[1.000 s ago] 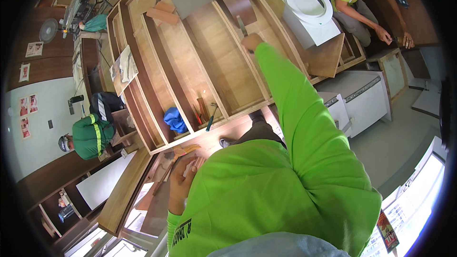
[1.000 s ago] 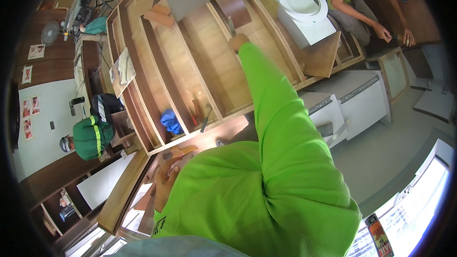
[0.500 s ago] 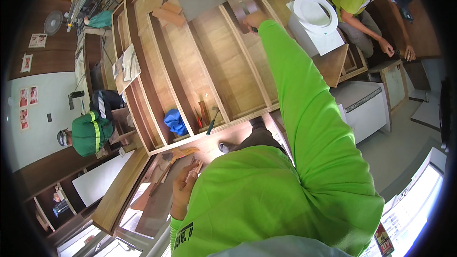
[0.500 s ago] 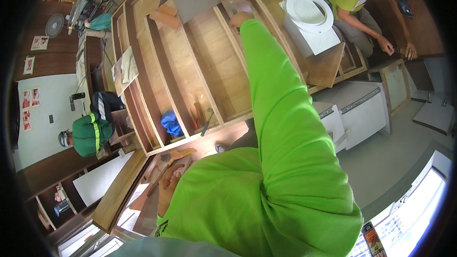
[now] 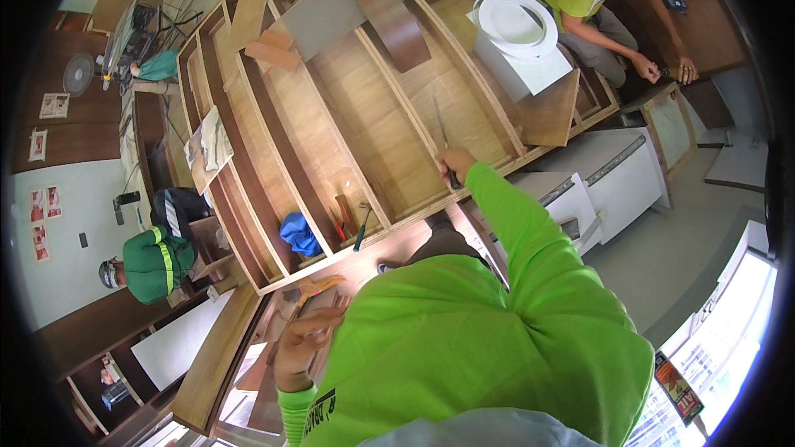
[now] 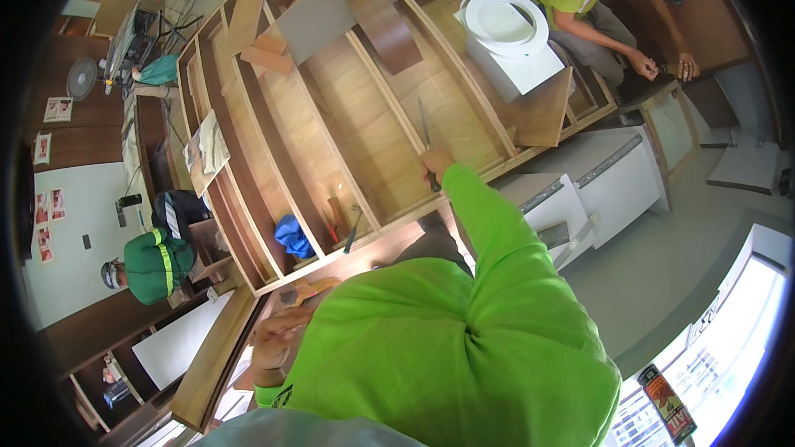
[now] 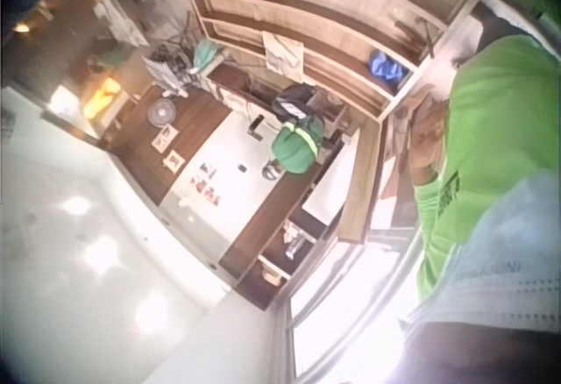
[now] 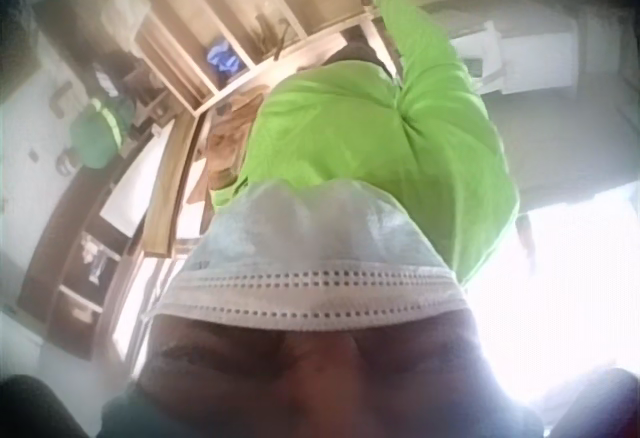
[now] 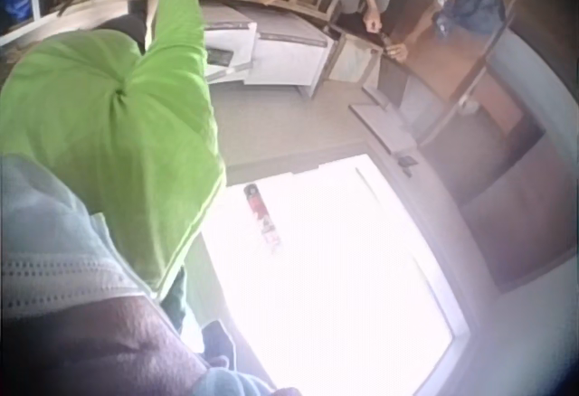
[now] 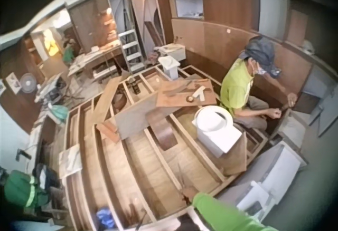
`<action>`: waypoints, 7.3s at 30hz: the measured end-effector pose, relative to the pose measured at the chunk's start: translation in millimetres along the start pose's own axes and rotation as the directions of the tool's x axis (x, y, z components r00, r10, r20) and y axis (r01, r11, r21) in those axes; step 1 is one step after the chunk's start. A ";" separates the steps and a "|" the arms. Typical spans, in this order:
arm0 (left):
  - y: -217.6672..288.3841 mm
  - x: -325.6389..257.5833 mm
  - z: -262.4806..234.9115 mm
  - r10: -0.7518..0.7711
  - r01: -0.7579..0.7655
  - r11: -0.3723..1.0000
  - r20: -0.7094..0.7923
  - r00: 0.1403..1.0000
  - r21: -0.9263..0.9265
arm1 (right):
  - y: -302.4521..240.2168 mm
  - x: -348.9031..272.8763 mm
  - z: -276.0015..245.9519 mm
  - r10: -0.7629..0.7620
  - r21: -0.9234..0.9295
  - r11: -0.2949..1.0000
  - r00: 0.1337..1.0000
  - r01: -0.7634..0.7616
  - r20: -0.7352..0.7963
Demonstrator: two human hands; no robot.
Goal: The person uses a hammer to tap a white board, then smooths its edge with a sanding block. They move to a wooden cabinet frame, placing tools inside, and return to the white board to scrape its edge with a metal tool.
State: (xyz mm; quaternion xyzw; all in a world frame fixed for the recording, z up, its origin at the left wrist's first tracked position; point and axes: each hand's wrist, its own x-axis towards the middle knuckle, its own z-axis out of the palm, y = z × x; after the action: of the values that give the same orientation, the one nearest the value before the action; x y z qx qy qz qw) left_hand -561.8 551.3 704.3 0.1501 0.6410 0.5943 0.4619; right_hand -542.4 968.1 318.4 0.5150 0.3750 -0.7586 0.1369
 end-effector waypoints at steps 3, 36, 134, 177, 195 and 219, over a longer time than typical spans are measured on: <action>7.2 -7.4 -22.5 0.049 -0.030 0.974 0.078 0.996 -0.225 | 36.8 -11.6 1.2 0.068 -0.042 0.997 0.996 -0.065 0.064; 38.0 -40.3 4.3 0.043 -0.053 0.997 0.175 0.984 0.053 | 71.6 -45.1 -8.2 0.030 -0.725 0.687 0.996 0.040 0.084; -55.2 -25.2 -1.5 -0.265 0.290 0.943 -0.160 0.951 0.162 | 63.8 -50.1 16.9 0.011 -0.498 0.864 0.985 0.079 0.175; 261.6 -8.7 46.5 0.649 -0.963 -0.193 0.712 -0.268 -0.187 | 75.5 -37.0 -10.8 0.003 -0.561 0.816 0.969 0.139 0.246; 215.3 -34.3 70.4 0.905 -0.967 0.254 0.357 0.232 -0.015 | 77.0 64.9 -44.9 -0.075 -0.545 0.754 0.872 0.367 0.484; 22.8 -101.2 6.8 0.526 -0.530 0.829 -0.575 0.626 0.181 | 40.1 -104.2 74.2 0.060 -0.864 0.397 0.931 0.310 0.361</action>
State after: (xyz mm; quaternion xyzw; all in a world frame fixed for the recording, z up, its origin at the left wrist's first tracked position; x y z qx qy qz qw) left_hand -511.2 486.2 767.6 0.1326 0.6793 0.7208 0.0390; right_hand -524.0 869.5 407.4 0.1895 0.7351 -0.5150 0.3980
